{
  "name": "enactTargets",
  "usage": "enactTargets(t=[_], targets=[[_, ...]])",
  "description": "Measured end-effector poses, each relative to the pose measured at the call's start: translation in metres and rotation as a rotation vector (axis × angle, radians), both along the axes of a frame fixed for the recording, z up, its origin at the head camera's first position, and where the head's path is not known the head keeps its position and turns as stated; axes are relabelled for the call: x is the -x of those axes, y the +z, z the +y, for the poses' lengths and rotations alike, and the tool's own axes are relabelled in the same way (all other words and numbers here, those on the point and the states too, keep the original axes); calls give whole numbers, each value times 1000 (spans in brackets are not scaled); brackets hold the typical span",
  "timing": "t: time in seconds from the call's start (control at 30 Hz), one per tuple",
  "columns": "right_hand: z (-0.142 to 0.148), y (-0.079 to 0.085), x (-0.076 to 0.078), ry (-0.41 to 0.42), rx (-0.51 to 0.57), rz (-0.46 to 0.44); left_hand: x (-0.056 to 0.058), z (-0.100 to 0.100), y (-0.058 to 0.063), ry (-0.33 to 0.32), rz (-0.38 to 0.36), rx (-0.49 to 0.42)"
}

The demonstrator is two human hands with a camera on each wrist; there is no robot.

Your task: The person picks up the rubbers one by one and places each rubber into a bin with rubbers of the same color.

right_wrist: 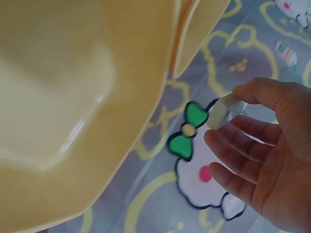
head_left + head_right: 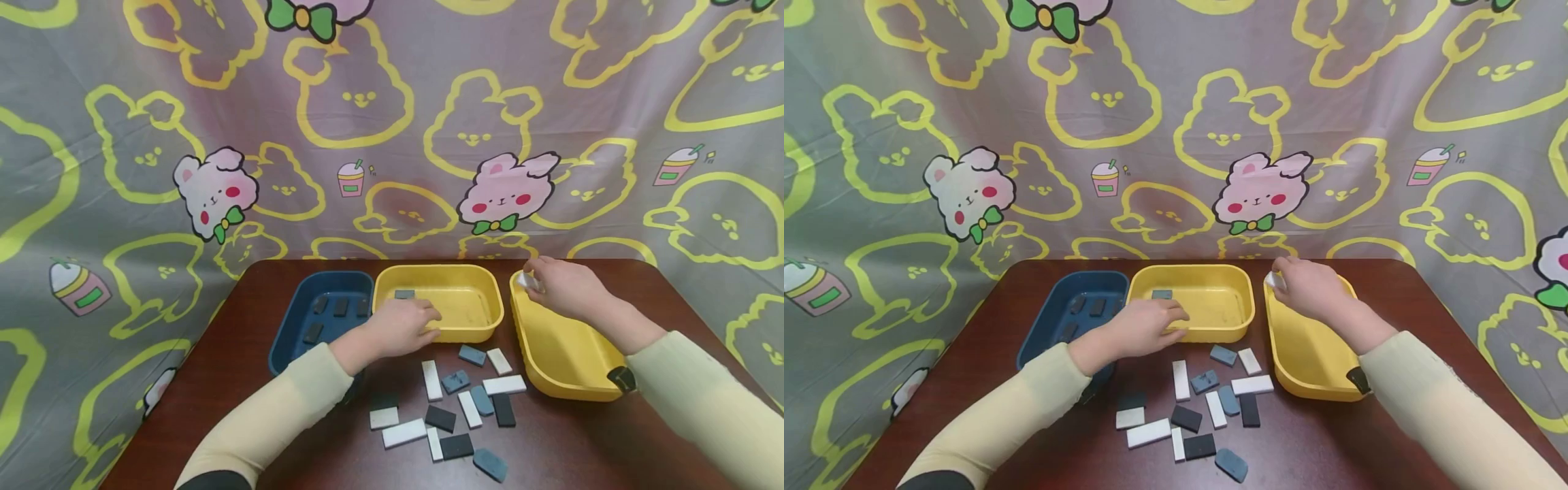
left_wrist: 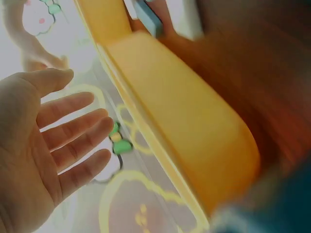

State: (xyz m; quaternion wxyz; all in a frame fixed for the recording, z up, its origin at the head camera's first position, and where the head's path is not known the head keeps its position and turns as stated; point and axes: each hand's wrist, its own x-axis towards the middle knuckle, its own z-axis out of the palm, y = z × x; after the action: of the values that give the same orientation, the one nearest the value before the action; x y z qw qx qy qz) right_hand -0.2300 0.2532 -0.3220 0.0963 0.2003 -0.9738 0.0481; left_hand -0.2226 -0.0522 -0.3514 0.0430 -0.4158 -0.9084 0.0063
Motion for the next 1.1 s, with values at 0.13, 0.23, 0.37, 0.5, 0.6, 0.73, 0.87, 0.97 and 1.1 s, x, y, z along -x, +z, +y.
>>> enactTargets(t=[0.13, 0.23, 0.37, 0.5, 0.6, 0.73, 0.87, 0.97, 1.1], targets=[[13, -8, 12, -52, 19, -62, -5, 22, -4, -88, 13, -16], [21, -15, 20, -68, 44, -115, -8, 40, -7, -131, 14, -21], [26, -26, 28, -64, 65, -199, -11, 62, -13, -166, -11, -4], [27, -39, 39, -37, 55, -272, -14, 83, -17, -198, -24, 32], [27, -47, 50, -25, 45, -332, -17, 98, -19, -227, -12, 57], [25, -56, 60, -46, 51, -407, -20, 111, -23, -252, 17, 88], [23, -65, 66, -69, 63, -475, -20, 119, -29, -271, 46, 106], [21, -70, 69, -69, 61, -483, -20, 122, -34, -283, 68, 101], [18, -75, 73, -92, 78, -453, -19, 122, -38, -284, 92, 76]])
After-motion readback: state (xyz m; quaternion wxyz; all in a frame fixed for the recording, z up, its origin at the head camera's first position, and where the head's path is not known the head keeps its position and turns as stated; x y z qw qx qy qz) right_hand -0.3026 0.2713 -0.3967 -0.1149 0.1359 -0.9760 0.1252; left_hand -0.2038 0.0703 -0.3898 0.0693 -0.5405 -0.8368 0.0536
